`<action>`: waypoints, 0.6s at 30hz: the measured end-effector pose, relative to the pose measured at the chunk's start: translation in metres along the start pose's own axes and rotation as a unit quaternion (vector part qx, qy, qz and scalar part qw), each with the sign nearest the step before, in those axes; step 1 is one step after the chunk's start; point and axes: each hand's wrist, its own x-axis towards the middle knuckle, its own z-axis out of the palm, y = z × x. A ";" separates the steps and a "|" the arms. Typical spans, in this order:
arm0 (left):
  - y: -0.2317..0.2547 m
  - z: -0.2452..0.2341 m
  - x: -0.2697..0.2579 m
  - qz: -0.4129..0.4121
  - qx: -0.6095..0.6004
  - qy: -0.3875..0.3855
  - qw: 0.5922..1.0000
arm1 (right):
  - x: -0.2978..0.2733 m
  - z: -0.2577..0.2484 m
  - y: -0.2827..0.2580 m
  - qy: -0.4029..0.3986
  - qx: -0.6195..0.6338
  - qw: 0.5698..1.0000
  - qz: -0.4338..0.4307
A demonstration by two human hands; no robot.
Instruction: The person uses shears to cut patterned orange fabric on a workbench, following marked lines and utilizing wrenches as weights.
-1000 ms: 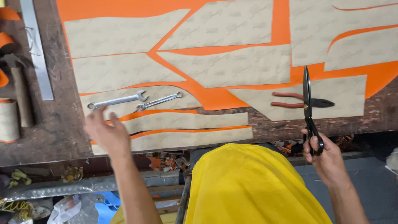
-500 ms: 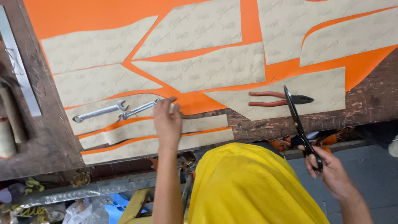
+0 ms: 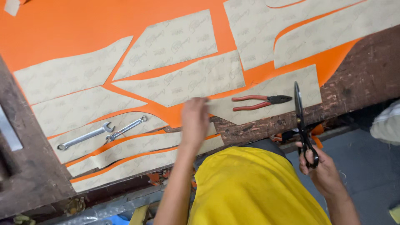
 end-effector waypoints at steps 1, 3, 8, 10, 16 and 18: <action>0.012 0.014 -0.004 -0.003 -0.014 -0.021 1.000 | 0.004 -0.004 -0.003 -0.002 0.004 1.000 -0.006; 0.034 0.039 -0.009 -0.002 -0.023 -0.066 0.998 | 0.022 -0.015 -0.012 -0.016 -0.050 0.999 -0.010; 0.070 0.080 -0.027 -0.020 -0.011 -0.073 0.997 | 0.071 -0.051 -0.038 -0.117 -0.090 0.989 -0.019; 0.077 0.087 -0.028 -0.041 0.009 -0.054 0.998 | 0.094 -0.058 -0.054 -0.207 -0.032 0.977 -0.042; 0.091 0.091 -0.033 -0.153 0.053 0.056 0.985 | 0.162 -0.075 -0.111 -0.208 -0.143 0.967 0.028; 0.096 0.097 -0.037 -0.182 0.056 0.080 0.978 | 0.190 -0.075 -0.129 -0.216 -0.214 0.953 0.015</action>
